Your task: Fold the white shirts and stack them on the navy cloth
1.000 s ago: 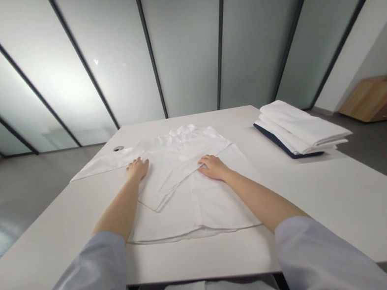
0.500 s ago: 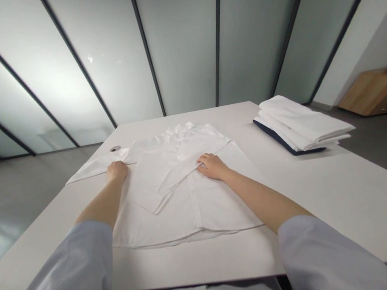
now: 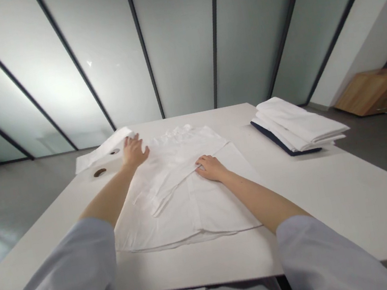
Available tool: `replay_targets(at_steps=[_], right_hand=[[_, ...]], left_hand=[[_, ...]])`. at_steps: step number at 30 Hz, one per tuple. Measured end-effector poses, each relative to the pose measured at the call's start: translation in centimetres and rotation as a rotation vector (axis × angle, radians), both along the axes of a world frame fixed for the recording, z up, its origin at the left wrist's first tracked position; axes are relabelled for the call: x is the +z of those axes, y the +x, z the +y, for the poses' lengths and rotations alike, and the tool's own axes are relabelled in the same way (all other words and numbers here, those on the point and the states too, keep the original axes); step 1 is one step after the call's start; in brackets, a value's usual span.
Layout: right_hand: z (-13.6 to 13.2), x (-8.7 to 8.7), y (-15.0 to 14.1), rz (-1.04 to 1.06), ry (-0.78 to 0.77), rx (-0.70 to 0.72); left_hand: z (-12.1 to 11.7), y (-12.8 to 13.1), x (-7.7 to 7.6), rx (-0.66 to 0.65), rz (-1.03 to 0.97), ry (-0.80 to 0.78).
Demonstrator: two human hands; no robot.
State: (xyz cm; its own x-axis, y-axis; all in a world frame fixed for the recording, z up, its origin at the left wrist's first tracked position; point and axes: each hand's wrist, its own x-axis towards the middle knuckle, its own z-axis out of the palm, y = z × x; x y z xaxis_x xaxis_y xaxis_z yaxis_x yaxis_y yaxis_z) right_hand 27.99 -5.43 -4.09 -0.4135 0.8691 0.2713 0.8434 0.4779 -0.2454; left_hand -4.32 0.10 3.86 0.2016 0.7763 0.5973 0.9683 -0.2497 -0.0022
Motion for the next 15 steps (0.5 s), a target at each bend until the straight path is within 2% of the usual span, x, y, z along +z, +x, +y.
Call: replay_targets(at_steps=[2,3,5,7,9,12,15], right_hand=[[0.0,0.0,0.0,0.001,0.0,-0.001],[0.0,0.0,0.0,0.001,0.002,-0.001],[0.0,0.0,0.0,0.002,0.007,0.003],[0.1,0.1,0.0,0.001,0.014,0.006],[0.1,0.2,0.0,0.001,0.016,0.008],[-0.1,0.5,-0.1,0.0,0.011,0.003],[-0.5,1.0,-0.4,-0.022,0.008,-0.017]], left_hand=[[-0.5,3.3,-0.7,-0.23,0.201,-0.165],[-0.8,5.0,-1.2,-0.296,0.269,-0.271],[-1.6,8.0,-2.5,-0.308,0.25,-0.405],[-2.3,9.8,-3.8,-0.264,0.122,-0.4],[-2.8,10.4,-4.8,-0.199,-0.005,-0.348],[-2.8,9.5,-5.4,-0.086,-0.139,-0.3],[-2.5,8.4,-5.5,0.035,-0.214,-0.318]])
